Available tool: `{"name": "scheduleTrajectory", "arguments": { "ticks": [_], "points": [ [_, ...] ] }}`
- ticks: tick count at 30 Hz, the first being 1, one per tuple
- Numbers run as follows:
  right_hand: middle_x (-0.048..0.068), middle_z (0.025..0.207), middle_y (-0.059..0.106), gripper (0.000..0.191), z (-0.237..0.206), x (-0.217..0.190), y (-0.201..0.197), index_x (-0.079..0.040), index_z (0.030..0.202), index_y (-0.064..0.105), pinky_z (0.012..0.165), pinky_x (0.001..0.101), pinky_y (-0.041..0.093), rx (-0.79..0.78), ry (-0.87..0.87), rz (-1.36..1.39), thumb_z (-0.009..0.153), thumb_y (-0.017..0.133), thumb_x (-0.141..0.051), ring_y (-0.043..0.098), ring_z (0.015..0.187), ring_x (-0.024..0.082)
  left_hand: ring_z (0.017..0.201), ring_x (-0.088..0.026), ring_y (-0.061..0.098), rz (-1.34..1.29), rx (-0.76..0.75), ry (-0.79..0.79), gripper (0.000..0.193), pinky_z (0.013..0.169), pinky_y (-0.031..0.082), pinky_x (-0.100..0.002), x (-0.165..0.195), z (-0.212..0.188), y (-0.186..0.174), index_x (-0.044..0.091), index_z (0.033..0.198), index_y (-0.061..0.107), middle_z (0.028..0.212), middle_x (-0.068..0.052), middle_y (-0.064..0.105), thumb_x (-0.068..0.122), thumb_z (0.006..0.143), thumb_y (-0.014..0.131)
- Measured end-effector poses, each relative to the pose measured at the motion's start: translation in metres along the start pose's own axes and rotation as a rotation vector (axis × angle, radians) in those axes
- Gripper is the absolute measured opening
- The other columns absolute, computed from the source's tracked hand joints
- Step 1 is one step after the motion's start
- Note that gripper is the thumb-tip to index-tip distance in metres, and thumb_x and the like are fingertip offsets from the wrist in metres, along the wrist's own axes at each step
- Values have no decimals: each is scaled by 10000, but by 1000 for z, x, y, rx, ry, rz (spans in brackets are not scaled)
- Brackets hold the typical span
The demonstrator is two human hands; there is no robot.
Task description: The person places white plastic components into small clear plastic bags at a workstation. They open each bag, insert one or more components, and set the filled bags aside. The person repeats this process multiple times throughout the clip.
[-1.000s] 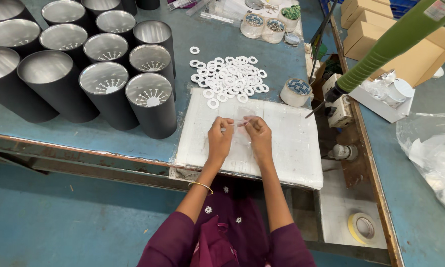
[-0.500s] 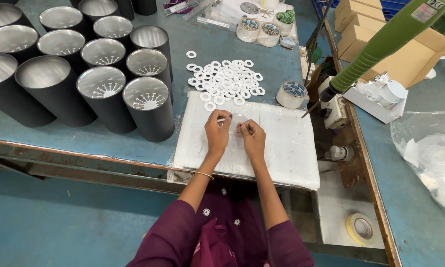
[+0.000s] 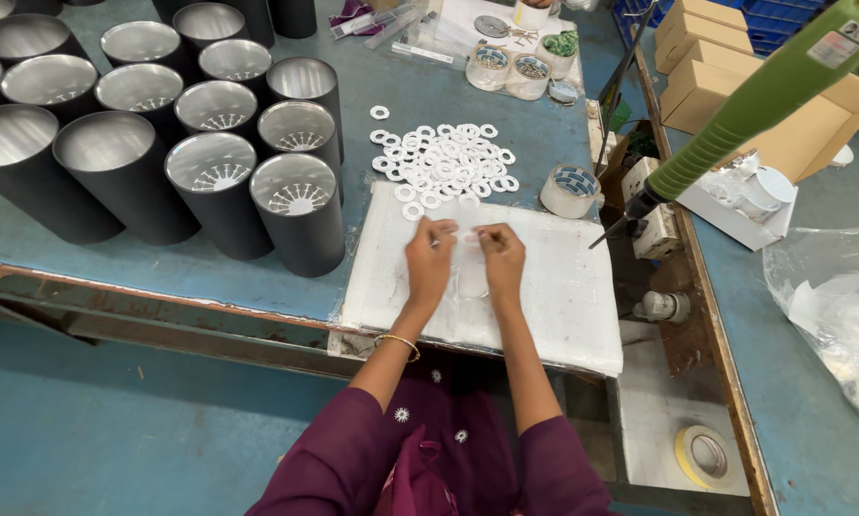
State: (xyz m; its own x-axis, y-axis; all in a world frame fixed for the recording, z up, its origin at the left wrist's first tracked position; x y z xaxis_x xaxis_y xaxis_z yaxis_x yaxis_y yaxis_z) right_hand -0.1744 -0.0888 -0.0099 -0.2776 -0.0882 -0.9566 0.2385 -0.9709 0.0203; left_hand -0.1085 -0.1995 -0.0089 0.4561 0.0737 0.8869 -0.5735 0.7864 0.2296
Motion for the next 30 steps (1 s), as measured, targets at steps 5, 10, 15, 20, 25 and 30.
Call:
{"name": "scheduleTrajectory", "arguments": {
  "ticks": [5, 10, 15, 20, 25, 30],
  "points": [
    [49, 945, 713, 59, 0, -1, -6, 0, 1035, 622, 704, 252, 510, 25, 63, 28, 996, 583, -22, 644, 822, 138, 1039, -254, 756, -227, 51, -204, 141, 842, 655, -367, -6, 6, -4, 0, 937, 417, 1108, -217, 721, 18, 972, 553],
    [-4, 1075, 667, 343, -4, -16, 5, -78, 1147, 579, 694, 223, 512, -117, -84, -28, 820, 594, 27, 636, 960, 83, 1021, -209, 712, 112, -58, -72, 358, 774, 591, -344, 10, 3, -1, 40, 1198, 489, 1080, -169, 718, 1, 863, 609],
    [46, 940, 715, 44, -3, -13, 7, -30, 978, 660, 686, 249, 548, -22, -55, -131, 990, 644, -70, 656, 851, 96, 943, -212, 682, 304, -11, 12, 234, 706, 586, -327, 16, 6, 5, 32, 1117, 631, 1039, -155, 701, 90, 905, 711],
    [67, 900, 723, 67, 2, -2, 3, -10, 953, 640, 694, 250, 536, 31, -24, -66, 992, 630, -63, 647, 770, 103, 876, -161, 725, -150, 65, -110, 119, 756, 590, -303, -1, 18, 7, -22, 936, 591, 930, -118, 719, 69, 1012, 594],
    [74, 898, 718, 41, 2, 2, 1, -6, 953, 647, 745, 253, 540, 68, 40, 72, 976, 634, -37, 643, 778, 108, 859, -171, 742, -296, 99, -213, 109, 772, 623, -305, -8, 17, 10, -21, 922, 566, 948, -117, 707, 52, 1002, 582],
    [63, 938, 687, 97, 0, -1, -1, -11, 1016, 596, 790, 241, 519, -13, -78, -8, 953, 665, -37, 643, 870, 92, 945, -181, 686, -36, -14, -100, 77, 796, 602, -315, -6, 14, 7, 3, 1036, 545, 1021, -110, 696, 18, 963, 563]
  ]
}}
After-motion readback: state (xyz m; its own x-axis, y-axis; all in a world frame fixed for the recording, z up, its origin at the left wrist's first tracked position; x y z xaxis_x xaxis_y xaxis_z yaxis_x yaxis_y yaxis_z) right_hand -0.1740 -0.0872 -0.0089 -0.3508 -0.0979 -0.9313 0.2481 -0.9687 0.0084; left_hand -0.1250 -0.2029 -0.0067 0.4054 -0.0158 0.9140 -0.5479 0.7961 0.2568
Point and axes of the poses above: each hand's wrist, its own z-axis towards the middle knuckle, its own y-axis out of the palm, x = y × z, the point moved 1 cm from there along z, towards the middle knuckle
